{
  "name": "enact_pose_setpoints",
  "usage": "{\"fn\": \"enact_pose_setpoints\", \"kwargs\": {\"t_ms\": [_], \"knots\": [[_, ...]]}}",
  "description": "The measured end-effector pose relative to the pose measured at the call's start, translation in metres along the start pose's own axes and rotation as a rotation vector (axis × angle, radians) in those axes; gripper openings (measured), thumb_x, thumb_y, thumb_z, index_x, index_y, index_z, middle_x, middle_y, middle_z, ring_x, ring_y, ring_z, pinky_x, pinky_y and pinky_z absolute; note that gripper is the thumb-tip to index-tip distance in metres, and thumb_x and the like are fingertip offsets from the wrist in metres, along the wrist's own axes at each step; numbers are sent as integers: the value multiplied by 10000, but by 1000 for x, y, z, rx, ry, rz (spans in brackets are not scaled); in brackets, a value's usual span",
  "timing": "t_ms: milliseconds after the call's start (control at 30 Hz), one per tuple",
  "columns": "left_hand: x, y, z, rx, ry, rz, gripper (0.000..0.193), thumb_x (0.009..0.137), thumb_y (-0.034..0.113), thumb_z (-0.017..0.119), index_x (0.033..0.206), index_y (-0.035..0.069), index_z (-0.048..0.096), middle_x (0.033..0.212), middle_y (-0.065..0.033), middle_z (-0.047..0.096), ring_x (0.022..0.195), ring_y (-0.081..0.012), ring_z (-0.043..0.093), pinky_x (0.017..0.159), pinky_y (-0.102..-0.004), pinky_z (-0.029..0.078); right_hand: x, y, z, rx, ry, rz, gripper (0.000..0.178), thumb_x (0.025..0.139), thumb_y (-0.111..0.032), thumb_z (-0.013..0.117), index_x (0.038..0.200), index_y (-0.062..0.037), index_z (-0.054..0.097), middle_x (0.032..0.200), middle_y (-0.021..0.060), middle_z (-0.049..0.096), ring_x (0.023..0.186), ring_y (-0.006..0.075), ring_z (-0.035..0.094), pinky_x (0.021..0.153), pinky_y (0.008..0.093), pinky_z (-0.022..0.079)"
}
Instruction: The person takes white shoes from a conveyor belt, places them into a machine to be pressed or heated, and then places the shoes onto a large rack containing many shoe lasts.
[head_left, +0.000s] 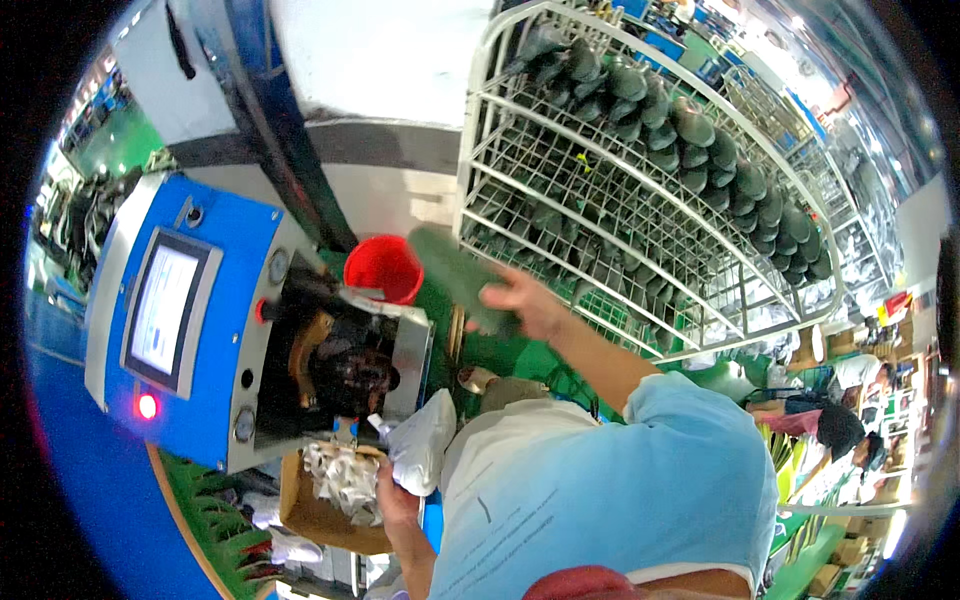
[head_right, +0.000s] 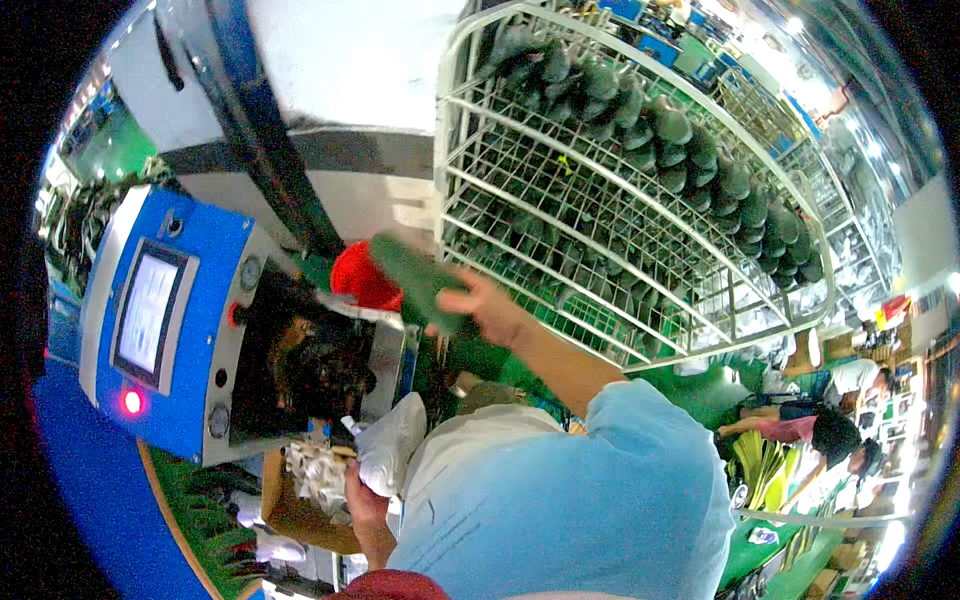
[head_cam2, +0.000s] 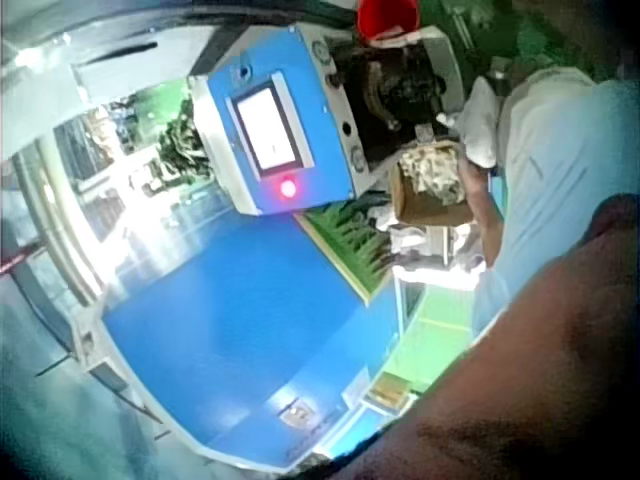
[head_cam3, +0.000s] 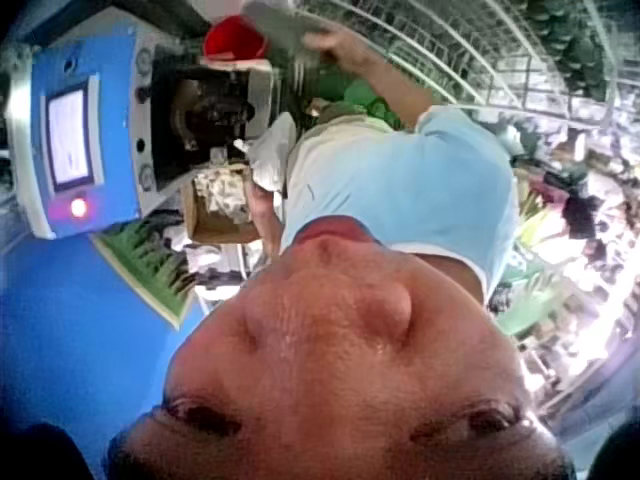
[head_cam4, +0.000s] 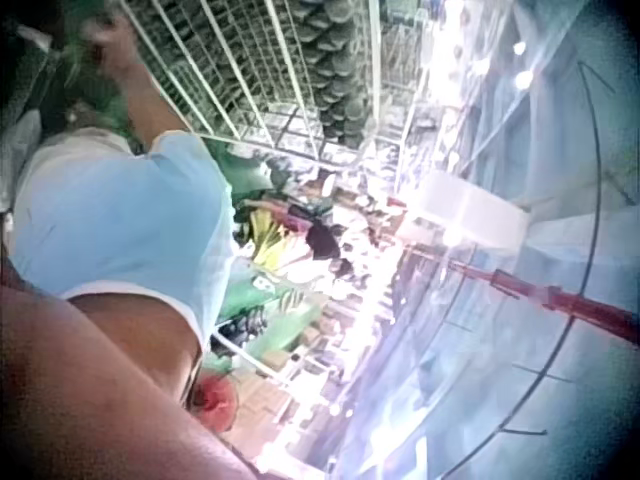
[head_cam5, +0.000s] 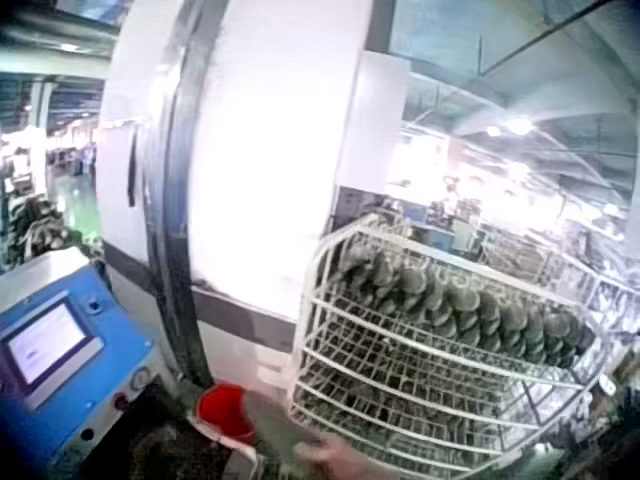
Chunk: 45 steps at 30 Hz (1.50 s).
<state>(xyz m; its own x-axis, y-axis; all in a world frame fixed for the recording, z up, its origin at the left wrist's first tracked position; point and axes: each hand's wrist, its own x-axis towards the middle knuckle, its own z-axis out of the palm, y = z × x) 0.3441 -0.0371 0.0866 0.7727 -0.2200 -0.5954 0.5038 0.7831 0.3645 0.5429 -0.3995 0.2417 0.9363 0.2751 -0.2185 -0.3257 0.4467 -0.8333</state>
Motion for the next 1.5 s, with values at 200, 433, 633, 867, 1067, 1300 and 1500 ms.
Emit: {"fn": "enact_pose_setpoints", "kwargs": {"t_ms": [200, 433, 633, 867, 1067, 1300, 1500], "knots": [[40, -22, 44, 220, 180, 114, 532, 799, 206, 801, 1248, 13, 590, 1169, -121, 634, 1109, -281, 604, 1015, -415, 483, 24, -172, -115, 599, -144, -553, 499, 1060, -341, 481, 1429, -7, 438, 1285, 305, 553, 989, 302, 683, 825, 378, 611], [44, -16, 126, 283, 118, 118, 516, 767, 175, 827, 1201, 17, 598, 1105, -115, 661, 1039, -259, 636, 961, -398, 507, 141, -314, -220, 1010, -144, -536, 578, 1040, -550, 394, 1055, 11, 530, 856, 103, 580, 682, 180, 578, 538, 289, 483], [-27, -29, 68, 131, 346, 449, 524, 803, 26, 731, 1284, -25, 531, 1122, -91, 646, 978, -222, 653, 864, -322, 548, 151, -306, -195, 749, 85, -395, 387, 1054, -404, 383, 899, -52, 428, 747, 30, 396, 593, 142, 369, 520, 288, 345], [-194, -47, 6, -161, 592, 1085, 472, 919, 145, 660, 1338, -13, 510, 1213, -126, 647, 1131, -236, 648, 954, -377, 551, 102, -201, -161, 430, -66, -160, 202, 1029, -158, 509, 862, -47, 485, 760, 41, 375, 575, 140, 316, 526, 309, 277], [-272, -81, -189, 845, 1391, 408, 516, 869, 421, 717, 1190, 18, 699, 1201, -184, 691, 1196, -357, 583, 1053, -454, 426, 111, -42, -28, 195, -240, 353, 253, 1061, -215, 497, 1086, 20, 589, 938, 98, 574, 682, 208, 486, 630, 379, 425], [-232, -109, -282, 1190, 1742, 41, 482, 820, 519, 688, 1115, 146, 768, 1044, -156, 723, 1143, -377, 581, 1070, -491, 390, 108, 29, 131, -459, -375, 325, 385, 1019, -266, 595, 1303, -8, 565, 1030, 72, 668, 868, 177, 611, 768, 323, 483], [-259, -186, -234, 1156, 1940, 155, 424, 765, 435, 693, 1062, 147, 783, 1115, -119, 720, 1281, -352, 528, 1189, -557, 249, 89, 75, 188, -753, -441, 352, 464, 1016, -258, 598, 1370, 34, 526, 1037, 98, 654, 881, 202, 608, 762, 342, 480]]}}
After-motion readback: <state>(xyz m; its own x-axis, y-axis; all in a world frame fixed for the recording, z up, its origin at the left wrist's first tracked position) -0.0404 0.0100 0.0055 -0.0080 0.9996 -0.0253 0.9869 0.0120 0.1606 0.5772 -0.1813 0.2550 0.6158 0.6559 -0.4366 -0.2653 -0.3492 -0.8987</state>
